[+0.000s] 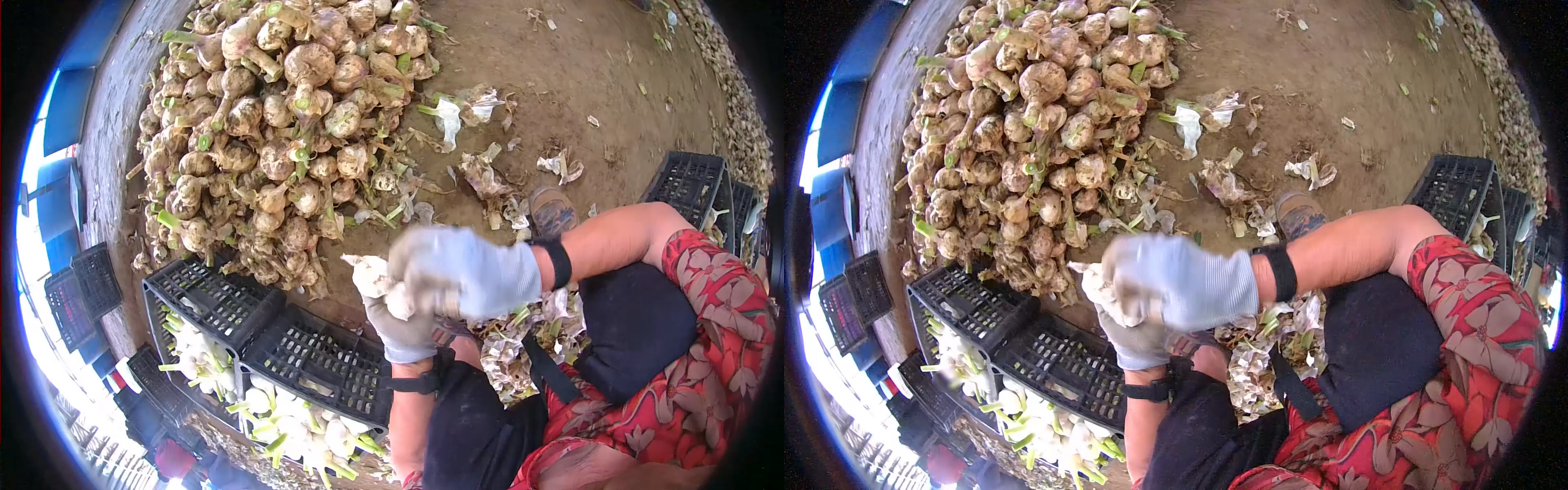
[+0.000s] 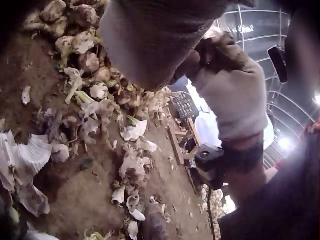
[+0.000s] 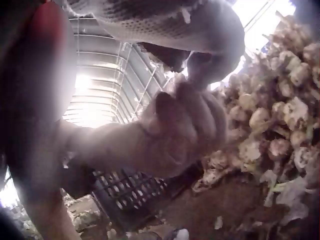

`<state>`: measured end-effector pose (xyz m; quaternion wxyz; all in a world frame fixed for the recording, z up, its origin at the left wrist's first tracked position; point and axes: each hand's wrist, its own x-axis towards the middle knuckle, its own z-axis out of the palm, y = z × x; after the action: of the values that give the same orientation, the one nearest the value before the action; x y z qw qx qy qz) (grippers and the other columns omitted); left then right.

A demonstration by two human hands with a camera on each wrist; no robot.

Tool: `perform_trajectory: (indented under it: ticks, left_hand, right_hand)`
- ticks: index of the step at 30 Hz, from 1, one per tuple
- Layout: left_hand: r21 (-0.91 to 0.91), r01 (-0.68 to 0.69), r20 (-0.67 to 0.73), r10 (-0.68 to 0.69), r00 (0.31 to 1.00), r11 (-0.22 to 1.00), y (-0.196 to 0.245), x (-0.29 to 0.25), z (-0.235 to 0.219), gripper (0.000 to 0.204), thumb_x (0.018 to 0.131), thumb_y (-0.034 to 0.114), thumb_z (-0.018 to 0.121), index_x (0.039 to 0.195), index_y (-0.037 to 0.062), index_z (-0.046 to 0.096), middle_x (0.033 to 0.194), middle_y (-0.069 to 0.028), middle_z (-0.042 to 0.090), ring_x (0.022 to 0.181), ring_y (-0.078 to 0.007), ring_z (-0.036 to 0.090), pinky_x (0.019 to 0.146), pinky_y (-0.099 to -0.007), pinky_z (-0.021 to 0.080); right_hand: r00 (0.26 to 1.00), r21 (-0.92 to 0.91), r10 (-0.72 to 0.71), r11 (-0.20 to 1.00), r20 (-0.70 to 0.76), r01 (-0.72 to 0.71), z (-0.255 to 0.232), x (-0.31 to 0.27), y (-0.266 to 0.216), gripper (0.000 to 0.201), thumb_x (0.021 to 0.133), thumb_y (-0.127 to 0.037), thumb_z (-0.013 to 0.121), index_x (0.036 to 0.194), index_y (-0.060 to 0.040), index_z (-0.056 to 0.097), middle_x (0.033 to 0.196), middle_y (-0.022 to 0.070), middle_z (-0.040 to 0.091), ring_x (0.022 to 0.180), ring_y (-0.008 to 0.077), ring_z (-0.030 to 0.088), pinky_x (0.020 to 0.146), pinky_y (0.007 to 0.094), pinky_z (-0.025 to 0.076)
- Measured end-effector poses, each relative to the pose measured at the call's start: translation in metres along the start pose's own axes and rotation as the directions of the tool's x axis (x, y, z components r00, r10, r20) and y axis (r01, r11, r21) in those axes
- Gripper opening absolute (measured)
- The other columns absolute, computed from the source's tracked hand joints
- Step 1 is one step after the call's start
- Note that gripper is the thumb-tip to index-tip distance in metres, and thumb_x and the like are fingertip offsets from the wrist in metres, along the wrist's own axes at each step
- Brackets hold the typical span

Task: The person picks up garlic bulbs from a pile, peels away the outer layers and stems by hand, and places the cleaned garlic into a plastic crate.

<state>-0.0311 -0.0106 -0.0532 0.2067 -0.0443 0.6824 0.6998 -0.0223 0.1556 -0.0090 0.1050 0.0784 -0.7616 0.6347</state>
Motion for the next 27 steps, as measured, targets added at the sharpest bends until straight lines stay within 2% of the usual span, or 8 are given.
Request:
perform_trajectory:
  ticks: [3,9,12,15,18,20,24,27]
  left_hand:
    - [-0.824,0.543,0.519,-0.169,0.838,0.161,-0.009,0.013,-0.015,0.038,0.093,0.031,0.05,0.123,0.0081,0.053,0.101,-0.0005,0.06,0.078,-0.0136,0.058,0.063,-0.0269,0.049]
    - [-0.788,0.541,0.424,-0.379,0.823,0.294,0.004,0.008,-0.001,0.031,0.096,0.036,0.048,0.113,0.01,0.055,0.097,-0.0033,0.062,0.076,-0.0157,0.059,0.067,-0.0337,0.052]
    - [-0.523,0.331,0.055,-0.357,0.933,0.785,-0.007,0.001,0.001,0.029,0.097,0.034,0.046,0.11,0.01,0.055,0.1,-0.0061,0.063,0.081,-0.0174,0.062,0.067,-0.0335,0.054]
    - [-0.71,0.538,0.359,-0.424,0.831,0.454,-0.021,0.016,-0.034,0.025,0.097,0.034,0.046,0.102,0.0115,0.058,0.089,-0.0069,0.065,0.075,-0.0207,0.064,0.058,-0.0323,0.055]
    - [-0.841,0.317,-0.015,-0.604,0.797,0.439,0.008,0.03,-0.041,0.032,0.097,0.04,0.048,0.092,0.0107,0.06,0.076,-0.0044,0.063,0.067,-0.02,0.061,0.052,-0.0316,0.052]
    - [-0.893,0.212,-0.006,-0.481,0.877,0.396,0.024,0.038,-0.064,0.025,0.095,0.032,0.047,0.094,0.0108,0.061,0.079,-0.0035,0.064,0.069,-0.0193,0.062,0.054,-0.0317,0.053]
    - [-0.956,-0.004,-0.096,-0.301,0.949,0.292,0.081,0.05,-0.114,0.021,0.089,0.027,0.05,0.097,0.0113,0.061,0.083,-0.0037,0.064,0.072,-0.0168,0.062,0.062,-0.0329,0.054]
    - [-0.962,-0.215,-0.169,0.253,0.953,0.166,0.14,0.056,-0.152,0.047,0.091,0.04,0.048,0.115,-0.0005,0.056,0.101,-0.0151,0.062,0.096,-0.0286,0.061,0.084,-0.0441,0.053]
  right_hand:
    - [0.933,-0.073,0.356,0.933,0.049,-0.352,-0.02,0.012,0.03,0.023,0.088,-0.023,0.063,0.099,-0.003,0.061,0.101,0.0122,0.059,0.1,0.0266,0.058,0.085,0.035,0.047]
    - [0.953,-0.143,0.274,0.956,0.126,-0.256,0.001,0.019,0.036,0.028,0.082,-0.025,0.067,0.1,-0.0045,0.064,0.095,0.0132,0.061,0.087,0.0302,0.062,0.076,0.0373,0.05]
    - [0.969,-0.129,0.102,0.989,0.225,-0.074,0.016,0.009,0.02,0.02,0.083,-0.025,0.066,0.09,-0.0064,0.065,0.087,0.0119,0.062,0.082,0.0327,0.061,0.07,0.0394,0.049]
    - [0.859,0.198,-0.063,0.979,0.508,-0.045,0.017,-0.016,-0.012,0.018,0.082,-0.024,0.068,0.084,-0.006,0.065,0.083,0.0119,0.061,0.079,0.0324,0.061,0.068,0.0388,0.049]
    - [0.827,0.253,0.172,0.901,0.535,-0.351,0.011,-0.023,-0.016,0.015,0.08,-0.017,0.071,0.084,-0.0035,0.066,0.082,0.01,0.062,0.078,0.0249,0.062,0.07,0.0346,0.049]
    - [0.765,0.014,0.501,0.833,0.404,-0.553,0.004,-0.016,-0.004,0.012,0.082,-0.013,0.069,0.085,-0.0017,0.066,0.081,0.0093,0.063,0.077,0.0181,0.061,0.07,0.0317,0.048]
    - [0.834,0.053,0.497,0.851,0.241,-0.522,-0.002,-0.017,0.019,0.013,0.081,-0.012,0.068,0.086,0.0003,0.065,0.081,0.0116,0.062,0.076,0.0203,0.061,0.07,0.0324,0.048]
    - [0.872,-0.018,0.384,0.917,0.305,-0.398,-0.003,-0.027,0.023,0.018,0.081,-0.016,0.067,0.088,0.0001,0.064,0.084,0.0133,0.062,0.078,0.0245,0.061,0.071,0.0343,0.048]
